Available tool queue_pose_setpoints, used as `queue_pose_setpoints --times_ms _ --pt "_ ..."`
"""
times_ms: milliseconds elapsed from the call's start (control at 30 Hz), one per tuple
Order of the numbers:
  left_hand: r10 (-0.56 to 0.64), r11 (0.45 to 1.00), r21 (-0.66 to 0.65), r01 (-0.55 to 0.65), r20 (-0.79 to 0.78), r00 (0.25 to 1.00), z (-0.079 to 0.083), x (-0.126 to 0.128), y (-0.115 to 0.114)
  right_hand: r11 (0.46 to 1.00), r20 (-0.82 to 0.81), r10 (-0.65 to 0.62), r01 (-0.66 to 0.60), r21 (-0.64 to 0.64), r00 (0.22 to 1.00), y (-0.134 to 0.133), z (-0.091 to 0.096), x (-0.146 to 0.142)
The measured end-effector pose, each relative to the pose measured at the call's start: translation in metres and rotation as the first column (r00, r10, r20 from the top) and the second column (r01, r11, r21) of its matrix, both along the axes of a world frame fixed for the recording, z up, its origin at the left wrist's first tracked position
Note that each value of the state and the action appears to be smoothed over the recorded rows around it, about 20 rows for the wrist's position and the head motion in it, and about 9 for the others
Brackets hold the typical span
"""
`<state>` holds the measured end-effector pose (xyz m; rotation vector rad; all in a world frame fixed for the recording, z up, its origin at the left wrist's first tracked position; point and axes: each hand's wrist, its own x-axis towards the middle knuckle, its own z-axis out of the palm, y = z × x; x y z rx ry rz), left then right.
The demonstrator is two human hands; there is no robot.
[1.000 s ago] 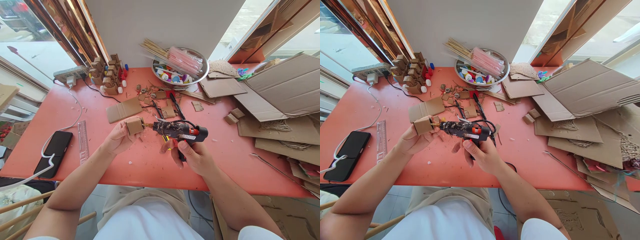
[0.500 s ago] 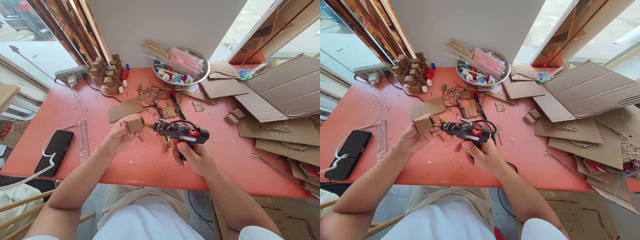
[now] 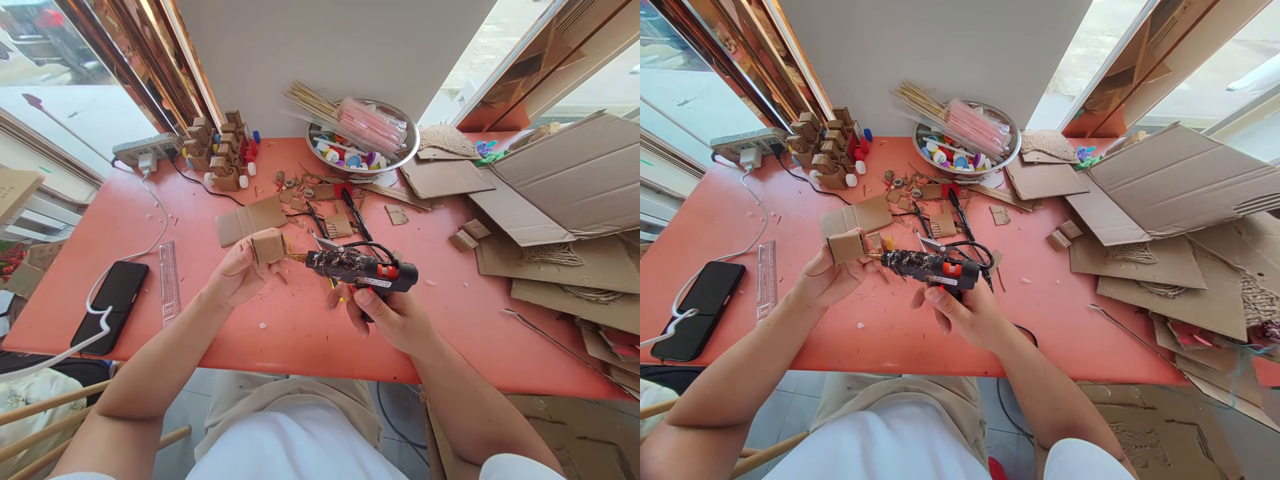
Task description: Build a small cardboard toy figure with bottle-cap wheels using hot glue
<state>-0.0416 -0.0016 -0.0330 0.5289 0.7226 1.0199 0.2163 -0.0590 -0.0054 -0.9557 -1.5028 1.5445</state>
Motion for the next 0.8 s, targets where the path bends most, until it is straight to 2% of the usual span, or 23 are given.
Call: queue_pose_setpoints --times_ms 100,167,233,267,300,367,433,467,500,600,700,767,800 --pt "-0.008 1.000 0.023 0.008 0.006 1.000 0.003 0.001 0.000 0.999 0.007 0.038 -0.038 0.033 0.999 0.000 -0.001 0.003" --pt "-0.032 0.999 0.040 0.032 0.013 0.999 0.004 0.002 0.000 0.998 0.050 0.014 -0.017 0.066 0.999 0.001 -0.001 0.005" --pt "-0.050 0.998 0.028 0.049 0.023 0.998 0.004 0.003 0.000 0.980 0.132 -0.132 0.110 0.166 0.982 0.004 -0.002 0.008" --pt "-0.053 0.998 0.018 0.052 0.030 0.998 0.004 0.002 0.000 0.949 0.190 -0.250 0.202 0.242 0.949 0.007 -0.003 0.011" --pt "-0.054 0.999 0.010 0.054 0.039 0.998 0.003 0.002 0.000 0.899 0.250 -0.379 0.290 0.328 0.891 0.009 -0.005 0.015" --pt "-0.060 0.998 0.006 0.060 0.054 0.997 0.002 0.002 0.000 0.769 0.368 -0.610 0.410 0.491 0.702 0.015 -0.010 0.027" --pt "-0.066 0.998 -0.009 0.066 0.055 0.996 0.002 0.001 0.000 0.669 0.463 -0.737 0.437 0.601 0.492 0.020 -0.020 0.043" --pt "-0.063 0.998 -0.026 0.064 0.052 0.997 0.002 0.001 0.000 0.646 0.500 -0.762 0.430 0.631 0.411 0.022 -0.026 0.052" --pt "-0.055 0.997 -0.046 0.058 0.049 0.997 0.002 0.001 0.000 0.655 0.542 -0.755 0.397 0.643 0.369 0.023 -0.033 0.061" --pt "-0.033 0.996 -0.083 0.037 0.050 0.998 0.003 0.003 0.000 0.743 0.669 -0.670 0.281 0.608 0.322 0.025 -0.051 0.084" --pt "-0.050 0.996 -0.066 0.054 0.064 0.997 0.004 0.004 -0.002 0.762 0.708 -0.647 0.242 0.600 0.282 0.024 -0.054 0.089" --pt "-0.080 0.995 -0.050 0.084 0.073 0.994 0.004 0.006 -0.003 0.746 0.672 -0.664 0.235 0.623 0.327 0.022 -0.046 0.080" --pt "-0.095 0.994 -0.051 0.099 0.072 0.993 0.004 0.007 -0.004 0.744 0.643 -0.661 0.224 0.630 0.387 0.020 -0.039 0.072"
